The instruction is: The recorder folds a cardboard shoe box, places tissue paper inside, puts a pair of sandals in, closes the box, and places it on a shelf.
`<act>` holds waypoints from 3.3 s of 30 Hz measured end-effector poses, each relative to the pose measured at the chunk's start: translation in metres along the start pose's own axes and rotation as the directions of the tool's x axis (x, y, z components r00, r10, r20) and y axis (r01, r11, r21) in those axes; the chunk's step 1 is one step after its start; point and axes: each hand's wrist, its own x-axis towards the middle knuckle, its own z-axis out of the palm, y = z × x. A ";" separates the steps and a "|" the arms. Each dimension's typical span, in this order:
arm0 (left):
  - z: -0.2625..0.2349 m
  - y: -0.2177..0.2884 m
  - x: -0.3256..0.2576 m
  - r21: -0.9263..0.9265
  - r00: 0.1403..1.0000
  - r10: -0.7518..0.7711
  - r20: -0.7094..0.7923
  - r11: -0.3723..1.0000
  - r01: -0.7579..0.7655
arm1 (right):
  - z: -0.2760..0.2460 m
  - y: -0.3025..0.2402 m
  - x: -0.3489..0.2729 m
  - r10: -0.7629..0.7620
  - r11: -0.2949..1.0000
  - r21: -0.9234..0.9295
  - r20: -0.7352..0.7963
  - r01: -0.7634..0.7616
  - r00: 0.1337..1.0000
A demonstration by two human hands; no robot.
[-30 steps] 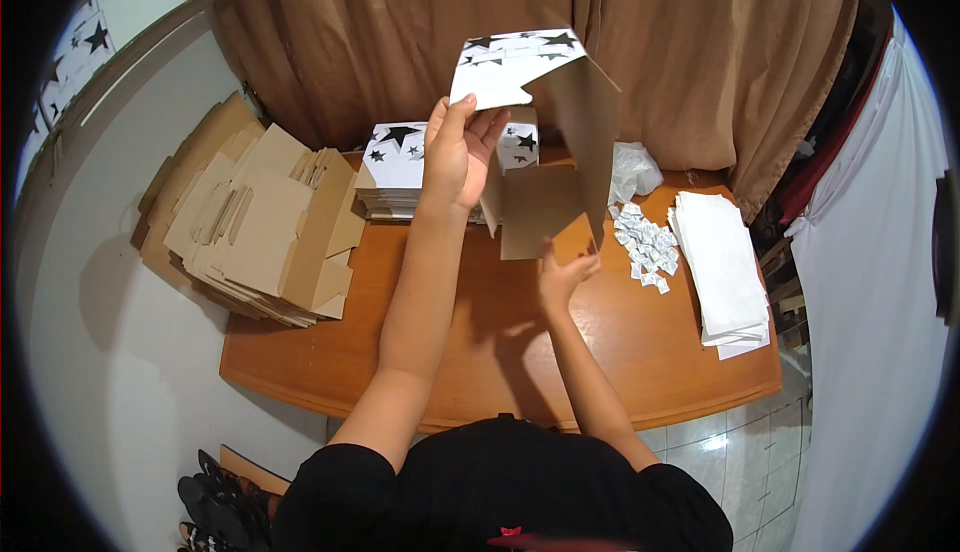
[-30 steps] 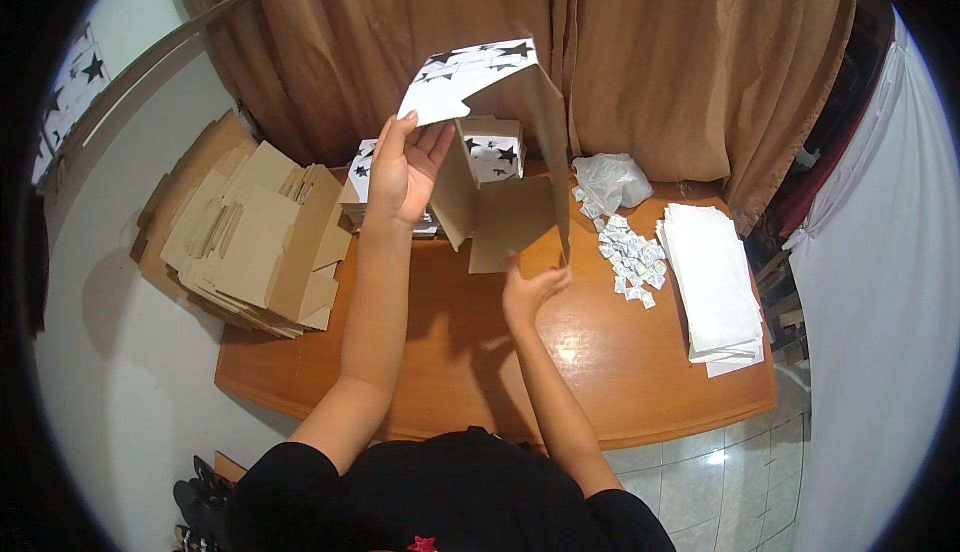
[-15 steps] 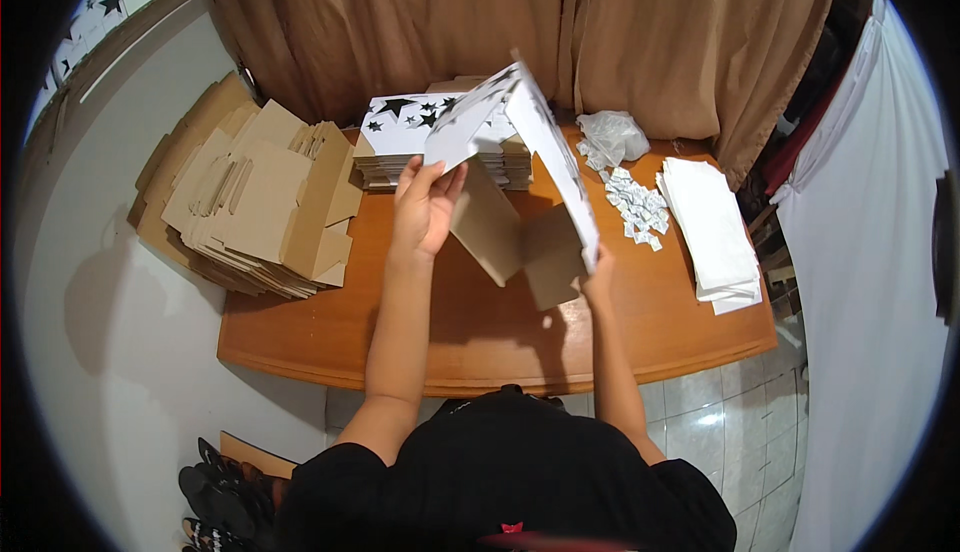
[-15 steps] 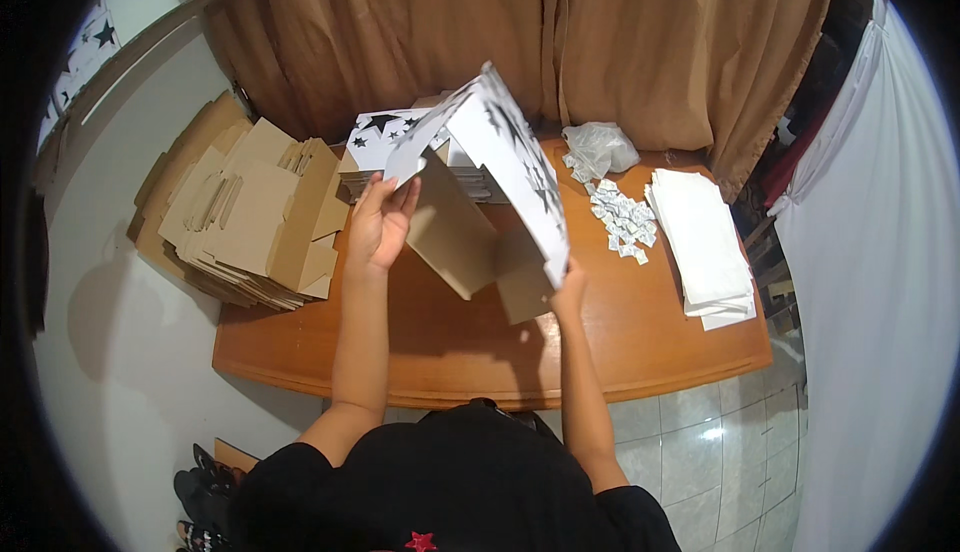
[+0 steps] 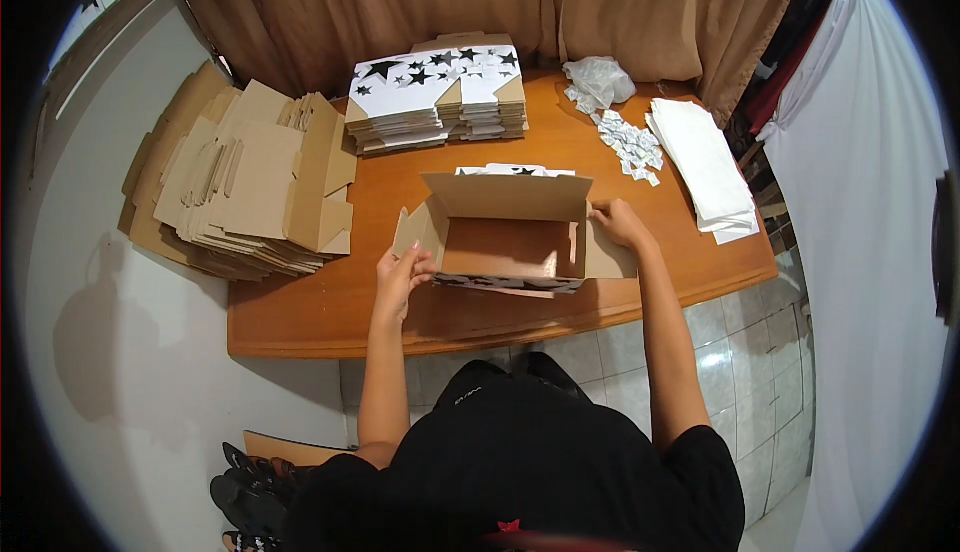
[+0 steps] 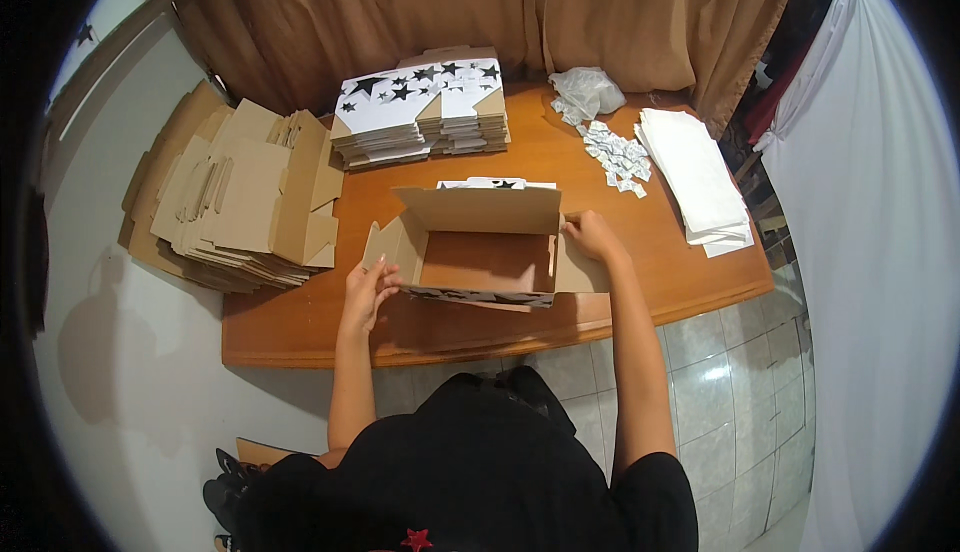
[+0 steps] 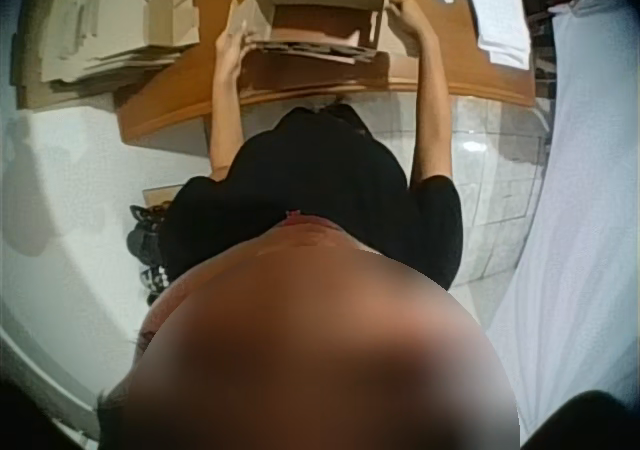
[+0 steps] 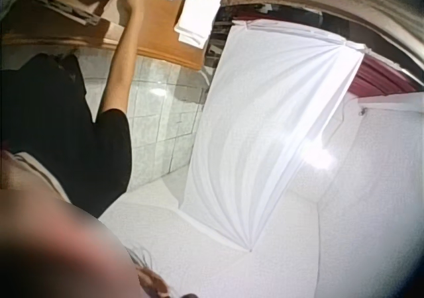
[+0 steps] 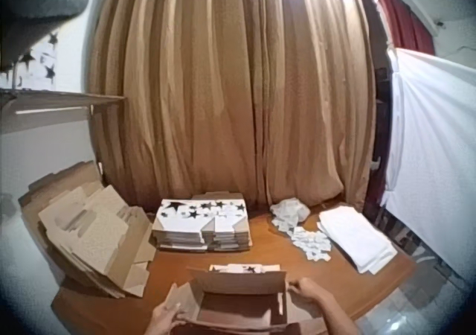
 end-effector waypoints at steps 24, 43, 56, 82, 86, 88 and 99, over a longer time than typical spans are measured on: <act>0.022 -0.032 0.010 0.992 0.641 0.767 -0.024 0.097 -0.079 | 0.022 0.038 0.000 -0.290 0.810 -0.584 -0.481 -0.055 0.827; 0.040 -0.053 0.018 0.900 0.939 0.193 0.283 0.284 -0.330 | 0.007 0.041 0.005 -0.351 0.933 -0.181 -0.269 0.311 0.897; 0.056 -0.050 0.026 0.894 0.899 0.170 0.402 0.140 -0.426 | -0.009 0.036 -0.018 -0.323 0.837 -0.480 -0.046 0.262 0.945; 0.090 -0.074 0.028 0.926 0.927 0.024 0.375 0.028 -0.375 | 0.028 0.026 -0.014 -0.054 0.975 0.197 -0.227 0.100 0.972; 0.093 -0.077 0.030 0.939 0.938 0.033 0.344 -0.031 -0.343 | 0.038 0.016 -0.015 0.019 0.999 0.048 -0.200 -0.009 0.980; 0.093 -0.076 0.028 0.940 0.940 0.033 0.340 -0.029 -0.339 | 0.031 0.004 -0.015 0.079 0.996 -0.021 -0.194 -0.085 0.978; 0.094 -0.075 0.023 0.945 0.942 0.078 0.326 -0.018 -0.325 | 0.048 -0.006 -0.010 0.021 0.935 -0.342 -0.199 -0.090 0.980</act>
